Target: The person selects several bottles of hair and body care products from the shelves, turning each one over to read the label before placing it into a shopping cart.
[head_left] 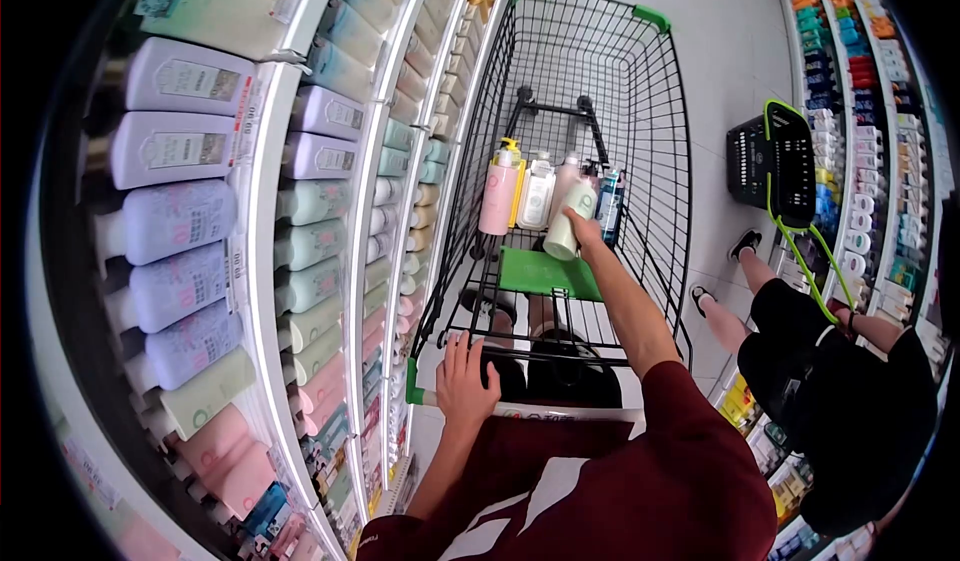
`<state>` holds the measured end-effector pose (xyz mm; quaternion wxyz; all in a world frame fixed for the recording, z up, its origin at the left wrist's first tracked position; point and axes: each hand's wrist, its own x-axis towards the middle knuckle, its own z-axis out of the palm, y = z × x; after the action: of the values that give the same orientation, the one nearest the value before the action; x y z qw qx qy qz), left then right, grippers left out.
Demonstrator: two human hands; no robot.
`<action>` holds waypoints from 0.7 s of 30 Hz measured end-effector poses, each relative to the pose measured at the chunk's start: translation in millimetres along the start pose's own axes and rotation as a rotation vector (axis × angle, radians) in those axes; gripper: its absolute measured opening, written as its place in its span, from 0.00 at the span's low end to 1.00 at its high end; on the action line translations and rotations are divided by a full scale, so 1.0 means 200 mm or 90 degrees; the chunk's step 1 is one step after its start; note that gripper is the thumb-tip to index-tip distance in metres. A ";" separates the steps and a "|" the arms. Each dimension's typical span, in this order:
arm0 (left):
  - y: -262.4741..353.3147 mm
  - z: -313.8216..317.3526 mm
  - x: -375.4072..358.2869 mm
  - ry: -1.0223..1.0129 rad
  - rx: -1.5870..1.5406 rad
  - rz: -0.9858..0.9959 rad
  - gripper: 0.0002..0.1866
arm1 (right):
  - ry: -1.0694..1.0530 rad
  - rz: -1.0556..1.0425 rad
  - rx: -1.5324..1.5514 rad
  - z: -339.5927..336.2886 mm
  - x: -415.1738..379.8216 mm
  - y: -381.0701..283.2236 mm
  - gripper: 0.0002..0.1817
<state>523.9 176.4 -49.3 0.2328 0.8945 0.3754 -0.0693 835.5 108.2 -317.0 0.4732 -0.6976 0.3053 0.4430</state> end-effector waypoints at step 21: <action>0.10 -0.01 0.11 0.111 -0.034 -0.030 0.20 | -0.278 -0.522 -0.627 -0.21 0.36 0.27 0.23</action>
<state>553.3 179.0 -47.9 0.2212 0.8816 0.4168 0.0134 833.2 49.3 -396.0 0.2804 -0.7858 -0.3243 0.4458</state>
